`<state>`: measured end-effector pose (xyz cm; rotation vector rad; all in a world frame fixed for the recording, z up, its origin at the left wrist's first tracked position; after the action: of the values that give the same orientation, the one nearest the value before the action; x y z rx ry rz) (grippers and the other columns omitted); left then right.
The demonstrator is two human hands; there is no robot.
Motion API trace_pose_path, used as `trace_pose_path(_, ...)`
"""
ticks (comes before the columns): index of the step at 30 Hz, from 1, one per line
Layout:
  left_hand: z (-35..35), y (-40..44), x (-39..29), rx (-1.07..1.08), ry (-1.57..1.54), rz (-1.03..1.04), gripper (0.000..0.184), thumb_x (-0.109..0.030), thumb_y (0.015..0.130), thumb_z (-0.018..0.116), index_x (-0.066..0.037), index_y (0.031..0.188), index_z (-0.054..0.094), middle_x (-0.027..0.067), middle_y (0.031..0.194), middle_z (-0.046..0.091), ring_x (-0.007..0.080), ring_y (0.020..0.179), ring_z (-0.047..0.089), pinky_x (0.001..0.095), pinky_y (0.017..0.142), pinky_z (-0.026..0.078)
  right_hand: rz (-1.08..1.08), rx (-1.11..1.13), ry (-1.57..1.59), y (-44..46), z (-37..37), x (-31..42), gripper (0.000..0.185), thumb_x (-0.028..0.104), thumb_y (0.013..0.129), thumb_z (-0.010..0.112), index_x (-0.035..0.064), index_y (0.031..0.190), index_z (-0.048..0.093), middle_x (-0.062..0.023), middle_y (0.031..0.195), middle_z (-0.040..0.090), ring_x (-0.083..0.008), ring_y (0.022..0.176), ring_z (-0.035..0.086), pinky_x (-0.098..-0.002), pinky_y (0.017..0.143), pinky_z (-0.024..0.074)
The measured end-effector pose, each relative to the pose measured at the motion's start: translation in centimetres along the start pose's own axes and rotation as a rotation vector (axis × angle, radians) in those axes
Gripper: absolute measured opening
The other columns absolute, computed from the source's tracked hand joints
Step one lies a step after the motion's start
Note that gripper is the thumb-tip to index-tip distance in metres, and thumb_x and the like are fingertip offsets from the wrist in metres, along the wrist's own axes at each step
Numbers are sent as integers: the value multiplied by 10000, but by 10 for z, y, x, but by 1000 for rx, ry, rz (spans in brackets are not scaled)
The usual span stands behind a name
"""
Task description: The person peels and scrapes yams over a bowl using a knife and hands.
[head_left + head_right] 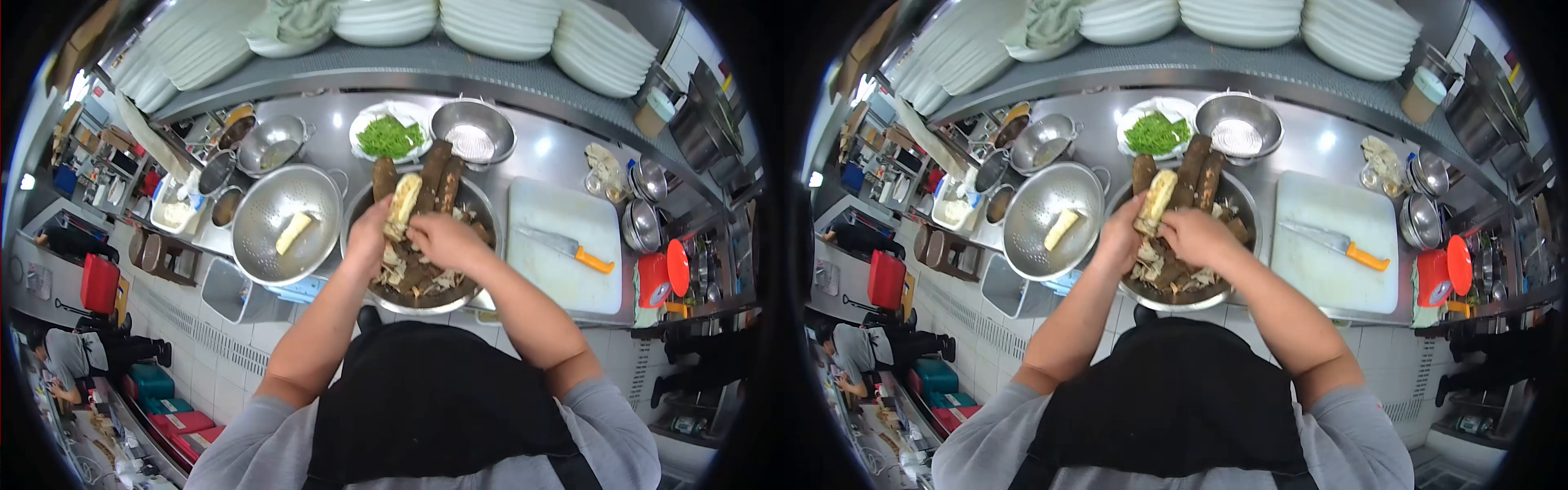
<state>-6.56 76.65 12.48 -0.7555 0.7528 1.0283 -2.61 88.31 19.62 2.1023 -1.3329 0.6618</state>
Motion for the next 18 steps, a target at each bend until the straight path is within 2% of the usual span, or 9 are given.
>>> trace_pose_path(3, 18, -15, -13, -18, -54, -13, 554, -412, 1083, 377, -8, 1454, 456, 109, 1341, 606, 211, 1197, 579, 358, 1006, 453, -43, 76, 12, 9, -8, -3, 246, 257, 963, 590, 24, 911, 647, -213, 830, 660, -429, 816, 639, -483, 730, 503)
trace_pose_path(6, 11, -16, -5, 9, -200, -133, 605, -514, 1079, 273, -76, 1422, 510, 52, 1276, 654, 160, 1091, 591, 301, 838, 429, -6, 128, 52, 8, -12, 3, 265, 250, 990, 569, 7, 909, 638, -205, 827, 653, -415, 812, 637, -468, 734, 499)
trace_pose_path(7, 15, -21, -8, -74, -237, -119, 531, -450, 1079, 332, -60, 1372, 540, 63, 1253, 660, 173, 1081, 603, 327, 857, 449, 8, 144, 59, 4, -7, 2, 265, 250, 990, 569, 7, 909, 638, -205, 827, 653, -415, 812, 637, -468, 734, 499)
trace_pose_path(9, 4, -17, 3, -106, -315, -130, 432, -340, 1079, 359, -35, 1317, 552, 109, 1223, 662, 228, 1038, 644, 376, 882, 505, -112, 121, 88, -2, -1, 11, 257, 244, 1001, 557, 5, 945, 630, -202, 843, 644, -395, 834, 637, -454, 749, 494)
trace_pose_path(12, 7, -21, 7, -70, -408, -168, 365, -271, 1066, 382, -16, 1254, 564, 112, 1160, 668, 234, 988, 654, 384, 870, 522, -51, 164, 144, -10, 0, 11, 254, 246, 1012, 548, 11, 961, 628, -196, 846, 638, -378, 839, 638, -455, 750, 489)
trace_pose_path(13, 3, -23, 10, -82, -417, -172, 365, -271, 1066, 382, -16, 1254, 564, 112, 1160, 668, 234, 988, 654, 384, 870, 522, -12, 151, 184, -10, -5, 11, 254, 249, 1012, 549, 15, 955, 630, -192, 832, 641, -378, 819, 638, -462, 739, 490)
trace_pose_path(16, 5, -27, 23, -51, -335, -247, 320, -288, 1050, 420, -56, 1204, 579, 71, 1016, 661, 182, 848, 631, 323, 709, 493, 124, 220, 49, -10, -14, 21, 295, 303, 1017, 514, 55, 959, 663, -195, 846, 670, -408, 833, 646, -491, 749, 499)
trace_pose_path(17, 7, -29, 24, -55, -338, -249, 320, -288, 1050, 420, -56, 1204, 579, 71, 1016, 661, 182, 848, 631, 323, 709, 493, 185, 278, -60, -12, -11, 19, 311, 320, 1016, 493, 75, 968, 678, -199, 876, 688, -425, 867, 649, -512, 776, 507)
trace_pose_path(18, 7, -31, 24, -85, -313, -250, 341, -293, 1063, 396, -50, 1221, 576, 81, 1071, 666, 193, 886, 646, 341, 758, 522, 86, 240, -62, -15, 2, 15, 367, 353, 1025, 454, 78, 960, 688, -193, 887, 698, -413, 871, 658, -522, 784, 506)
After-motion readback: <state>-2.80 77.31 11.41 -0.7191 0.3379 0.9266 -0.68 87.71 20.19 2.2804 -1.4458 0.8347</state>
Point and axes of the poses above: each hand's wrist, its own y-axis towards the middle knuckle, its own z-axis out of the palm, x = y × z, the point moved 9 cm from there along y, towards the middle knuckle
